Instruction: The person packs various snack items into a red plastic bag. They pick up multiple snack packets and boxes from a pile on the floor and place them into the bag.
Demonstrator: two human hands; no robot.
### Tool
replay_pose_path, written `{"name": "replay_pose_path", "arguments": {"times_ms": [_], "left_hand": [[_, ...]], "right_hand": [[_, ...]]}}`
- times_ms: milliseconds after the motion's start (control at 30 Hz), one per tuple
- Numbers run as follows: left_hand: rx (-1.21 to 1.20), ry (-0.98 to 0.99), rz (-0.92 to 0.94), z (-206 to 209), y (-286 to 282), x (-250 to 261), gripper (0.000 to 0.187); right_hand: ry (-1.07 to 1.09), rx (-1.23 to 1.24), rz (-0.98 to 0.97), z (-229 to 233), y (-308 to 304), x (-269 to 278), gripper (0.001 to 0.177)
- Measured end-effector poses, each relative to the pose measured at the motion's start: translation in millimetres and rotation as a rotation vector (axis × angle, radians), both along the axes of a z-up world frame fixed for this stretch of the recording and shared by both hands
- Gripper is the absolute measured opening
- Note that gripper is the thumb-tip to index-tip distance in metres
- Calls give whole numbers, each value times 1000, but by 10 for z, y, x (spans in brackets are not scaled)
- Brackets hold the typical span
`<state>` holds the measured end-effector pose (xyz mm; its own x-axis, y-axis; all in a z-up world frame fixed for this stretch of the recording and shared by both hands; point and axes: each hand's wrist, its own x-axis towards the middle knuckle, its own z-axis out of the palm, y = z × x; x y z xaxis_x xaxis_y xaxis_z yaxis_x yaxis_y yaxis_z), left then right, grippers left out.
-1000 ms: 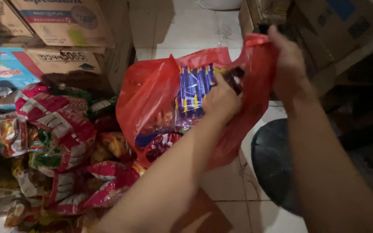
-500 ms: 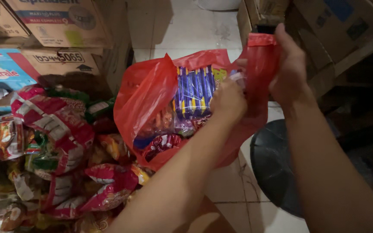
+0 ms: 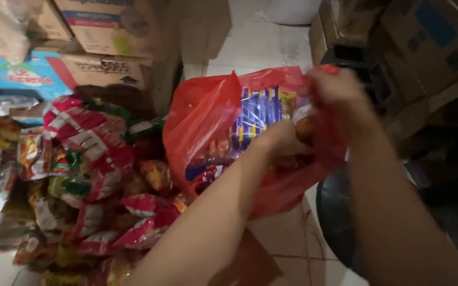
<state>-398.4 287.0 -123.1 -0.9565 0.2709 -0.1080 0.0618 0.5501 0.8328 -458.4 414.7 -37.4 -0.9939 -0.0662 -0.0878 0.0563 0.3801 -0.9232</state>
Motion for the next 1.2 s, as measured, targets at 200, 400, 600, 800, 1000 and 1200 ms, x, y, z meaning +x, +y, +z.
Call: {"name": "replay_pose_path", "arguments": {"times_ms": [200, 400, 600, 800, 1000, 1200], "left_hand": [[266, 107, 264, 174, -183, 55, 42], [331, 406, 414, 468, -540, 349, 37], [509, 584, 572, 755, -1070, 1071, 31], [502, 694, 938, 583, -1719, 1788, 25], [341, 806, 1248, -63, -2308, 2381, 21], [208, 583, 1576, -904, -2593, 2901, 29]], "right_hand": [[-166, 94, -44, 374, 889, -290, 36], [422, 120, 85, 399, 824, 86, 29], [527, 114, 318, 485, -463, 580, 31], [274, 78, 537, 233, -1728, 1376, 30], [181, -48, 791, -232, -2458, 1915, 27], [8, -6, 986, -755, -3043, 2323, 26]]}}
